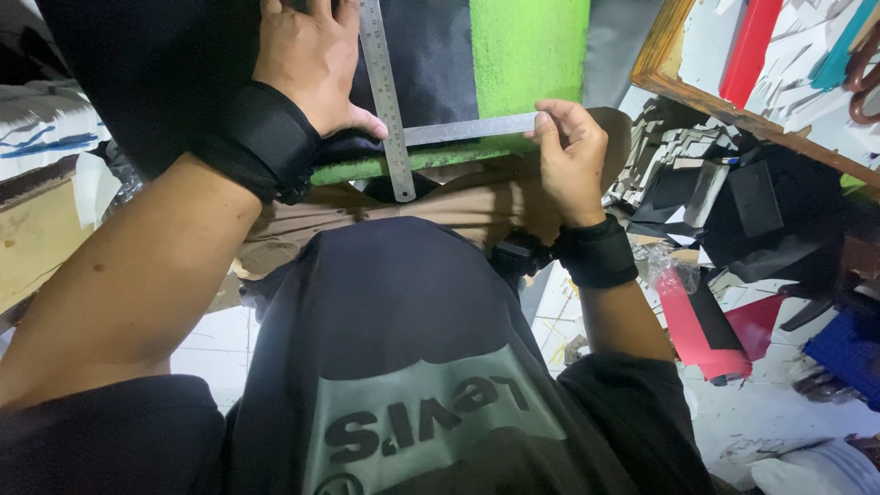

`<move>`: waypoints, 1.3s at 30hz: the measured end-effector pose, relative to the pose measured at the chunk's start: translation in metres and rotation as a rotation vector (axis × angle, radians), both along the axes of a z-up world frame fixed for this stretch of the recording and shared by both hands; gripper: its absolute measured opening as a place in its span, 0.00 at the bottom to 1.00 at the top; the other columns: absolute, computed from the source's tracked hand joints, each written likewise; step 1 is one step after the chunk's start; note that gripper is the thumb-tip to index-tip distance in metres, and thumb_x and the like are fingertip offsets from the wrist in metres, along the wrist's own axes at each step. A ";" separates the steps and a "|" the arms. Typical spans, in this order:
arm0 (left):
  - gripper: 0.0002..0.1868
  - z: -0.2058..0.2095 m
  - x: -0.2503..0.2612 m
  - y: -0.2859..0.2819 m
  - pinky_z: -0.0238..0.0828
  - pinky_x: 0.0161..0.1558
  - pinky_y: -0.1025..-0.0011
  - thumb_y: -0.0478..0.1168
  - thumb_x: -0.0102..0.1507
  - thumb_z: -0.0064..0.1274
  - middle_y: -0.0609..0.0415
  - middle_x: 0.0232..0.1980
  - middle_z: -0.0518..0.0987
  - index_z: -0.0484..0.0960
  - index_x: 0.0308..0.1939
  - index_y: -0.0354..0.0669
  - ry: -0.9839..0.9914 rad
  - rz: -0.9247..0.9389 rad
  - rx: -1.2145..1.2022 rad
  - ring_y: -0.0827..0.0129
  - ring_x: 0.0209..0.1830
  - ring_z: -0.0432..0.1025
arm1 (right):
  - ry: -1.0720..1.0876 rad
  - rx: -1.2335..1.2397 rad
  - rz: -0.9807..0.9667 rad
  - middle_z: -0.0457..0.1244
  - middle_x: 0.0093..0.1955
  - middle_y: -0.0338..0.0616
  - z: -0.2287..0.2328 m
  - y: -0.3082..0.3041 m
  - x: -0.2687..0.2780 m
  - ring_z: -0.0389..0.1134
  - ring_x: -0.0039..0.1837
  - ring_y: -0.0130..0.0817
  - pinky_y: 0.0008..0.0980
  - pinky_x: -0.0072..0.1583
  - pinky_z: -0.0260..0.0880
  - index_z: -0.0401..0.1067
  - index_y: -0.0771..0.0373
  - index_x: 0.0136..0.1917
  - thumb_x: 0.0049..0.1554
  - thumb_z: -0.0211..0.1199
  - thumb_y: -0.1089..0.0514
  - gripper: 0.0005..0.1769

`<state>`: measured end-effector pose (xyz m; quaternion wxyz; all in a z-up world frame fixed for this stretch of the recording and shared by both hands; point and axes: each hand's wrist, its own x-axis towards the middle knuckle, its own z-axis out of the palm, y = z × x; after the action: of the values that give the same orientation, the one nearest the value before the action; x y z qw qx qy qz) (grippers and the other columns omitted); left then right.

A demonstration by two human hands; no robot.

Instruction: The person measures and cuts a large piece of black fabric on a green cutting mat using a metal ruler and a red utility knife. They align the ruler, make straight cuts, and then fold the cut fabric pieces.

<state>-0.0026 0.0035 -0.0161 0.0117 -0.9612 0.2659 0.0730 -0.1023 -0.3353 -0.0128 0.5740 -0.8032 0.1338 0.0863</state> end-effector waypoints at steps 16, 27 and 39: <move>0.81 -0.003 -0.001 0.000 0.54 0.65 0.45 0.87 0.34 0.63 0.28 0.61 0.71 0.64 0.75 0.32 -0.036 0.000 0.048 0.40 0.61 0.67 | -0.010 0.042 -0.003 0.70 0.51 0.45 -0.003 -0.001 -0.001 0.73 0.50 0.26 0.26 0.54 0.75 0.72 0.74 0.59 0.68 0.59 0.65 0.10; 0.81 -0.002 0.000 -0.001 0.52 0.66 0.42 0.85 0.34 0.65 0.28 0.64 0.69 0.62 0.77 0.32 -0.016 0.001 -0.001 0.39 0.63 0.65 | 0.010 0.022 -0.004 0.70 0.50 0.44 -0.001 0.001 0.000 0.73 0.50 0.26 0.25 0.54 0.74 0.72 0.74 0.59 0.67 0.59 0.65 0.09; 0.87 0.023 0.005 -0.010 0.39 0.72 0.38 0.80 0.31 0.69 0.17 0.71 0.59 0.51 0.79 0.27 0.067 0.054 0.019 0.28 0.69 0.61 | -0.127 0.212 -0.168 0.69 0.46 0.43 0.066 0.031 0.016 0.71 0.43 0.26 0.25 0.46 0.75 0.67 0.69 0.57 0.68 0.56 0.64 0.06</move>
<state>0.0023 -0.0068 0.0069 0.0101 -0.9648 0.2395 0.1080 -0.0865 -0.3047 0.0530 0.6680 -0.7280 0.1541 0.0005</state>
